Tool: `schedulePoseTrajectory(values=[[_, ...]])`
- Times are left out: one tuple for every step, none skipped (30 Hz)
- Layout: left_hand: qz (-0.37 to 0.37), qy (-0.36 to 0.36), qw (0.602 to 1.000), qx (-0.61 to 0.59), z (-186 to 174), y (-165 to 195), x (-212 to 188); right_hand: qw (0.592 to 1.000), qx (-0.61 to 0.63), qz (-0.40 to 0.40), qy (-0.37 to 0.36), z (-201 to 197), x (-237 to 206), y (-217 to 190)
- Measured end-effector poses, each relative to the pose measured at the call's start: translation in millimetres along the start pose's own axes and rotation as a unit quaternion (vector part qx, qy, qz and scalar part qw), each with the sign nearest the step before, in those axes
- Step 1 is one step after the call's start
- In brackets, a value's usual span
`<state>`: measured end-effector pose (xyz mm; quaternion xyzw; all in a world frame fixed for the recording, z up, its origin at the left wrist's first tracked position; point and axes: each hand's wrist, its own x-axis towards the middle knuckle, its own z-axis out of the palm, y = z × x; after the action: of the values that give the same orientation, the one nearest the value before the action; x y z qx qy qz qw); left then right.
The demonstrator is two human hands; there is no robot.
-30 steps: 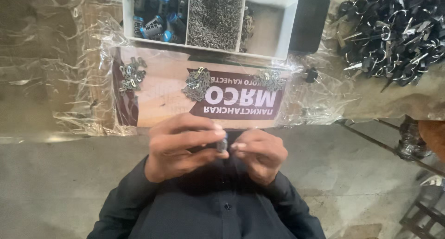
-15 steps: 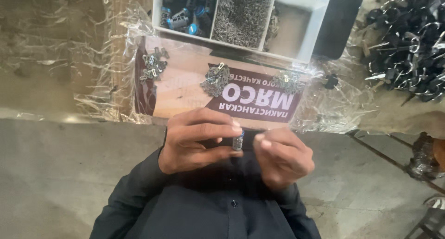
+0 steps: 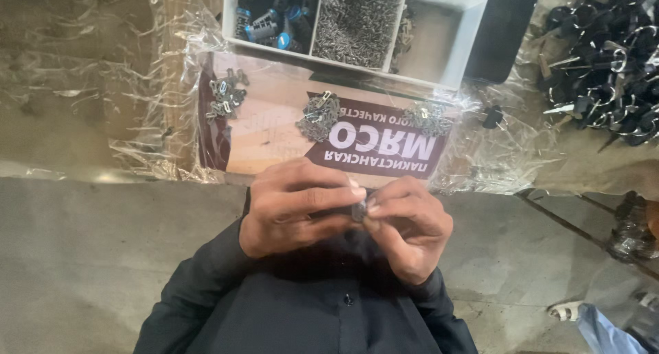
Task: The person sits at a workbench and repeatedly picks small metal fittings from a compartment organizer box and presses them onto the ends of black cylindrical connectors, assembling finished connectors one at a time by hand and placing completed units aside.
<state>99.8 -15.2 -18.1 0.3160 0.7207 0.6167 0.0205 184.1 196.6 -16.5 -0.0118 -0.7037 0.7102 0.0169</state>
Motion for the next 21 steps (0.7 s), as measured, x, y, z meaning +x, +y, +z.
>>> schedulePoseTrajectory(values=[[0.004,0.003,1.0,0.006,-0.2,-0.5,0.9,1.0,-0.02,-0.007,-0.021,-4.2,2.3,-0.8],[0.008,0.005,1.0,0.013,-0.3,-0.9,1.9,0.998,-0.04,-0.015,-0.042,-7.4,4.5,-1.2],[0.013,0.008,1.0,0.02,0.1,-1.3,3.1,0.996,0.069,0.03,-0.039,-8.6,6.2,-0.6],[0.016,0.01,1.0,0.023,1.1,-0.8,3.8,0.981,0.177,0.075,-0.034,-8.4,7.0,0.1],[0.02,0.012,0.999,0.026,2.6,0.1,4.4,0.952,0.283,0.116,-0.028,-8.0,7.4,1.1],[0.025,0.015,0.999,0.029,4.5,0.9,5.2,0.969,0.221,0.107,-0.014,-6.9,6.8,2.0],[0.024,0.007,0.999,0.03,7.0,2.4,5.5,0.982,0.159,0.098,0.003,-5.1,5.2,2.9],[0.024,-0.003,0.999,0.03,10.0,3.9,5.8,0.991,0.095,0.09,0.023,-4.6,3.6,3.5],[0.025,-0.014,0.999,0.029,13.8,4.7,6.6,0.992,0.094,0.082,0.024,-4.9,2.8,4.4],[0.028,-0.028,0.999,0.032,16.4,4.6,7.8,0.993,0.092,0.073,0.025,-6.9,2.9,5.3],[0.031,-0.041,0.998,0.035,17.4,4.3,8.5,0.994,0.09,0.065,0.025,-10.5,3.2,5.2],[0.033,-0.054,0.997,0.039,19.4,4.2,9.3,0.992,0.097,0.077,0.016,-18.4,4.2,3.2],[0.019,-0.039,0.998,0.035,22.4,4.6,9.6,0.99,0.105,0.089,0.006,-30.7,7.4,0.4],[0.006,-0.024,0.999,0.033,24.6,5.0,9.9,0.988,0.115,0.101,-0.006,-40.0,12.4,-0.5],[-0.009,-0.008,0.999,0.032,26.4,4.7,10.6,0.984,-0.141,-0.016,0.105,-46.0,20.3,2.1],[-0.034,0.004,0.999,0.021,27.1,4.8,10.9,0.892,-0.383,-0.13,0.201,-51.2,29.5,5.3],[-0.059,0.015,0.998,0.011,26.8,4.8,11.2,0.818,-0.512,-0.118,0.234,-58.1,34.8,4.4],[-0.083,0.028,0.996,0.001,27.5,4.1,12.7,0.724,-0.63,-0.104,0.261,-66.3,40.4,2.7],[-0.095,0.03,0.995,-0.009,28.7,4.1,13.9,0.721,-0.642,-0.105,0.24,-71.3,48.4,4.7],[-0.108,0.029,0.994,-0.02,29.6,4.4,15.1,0.717,-0.653,-0.102,0.22,-76.1,53.9,5.3],[-0.121,0.026,0.992,-0.03,30.0,4.4,16.9,0.713,-0.664,-0.099,0.201,-79.3,56.8,5.4]])
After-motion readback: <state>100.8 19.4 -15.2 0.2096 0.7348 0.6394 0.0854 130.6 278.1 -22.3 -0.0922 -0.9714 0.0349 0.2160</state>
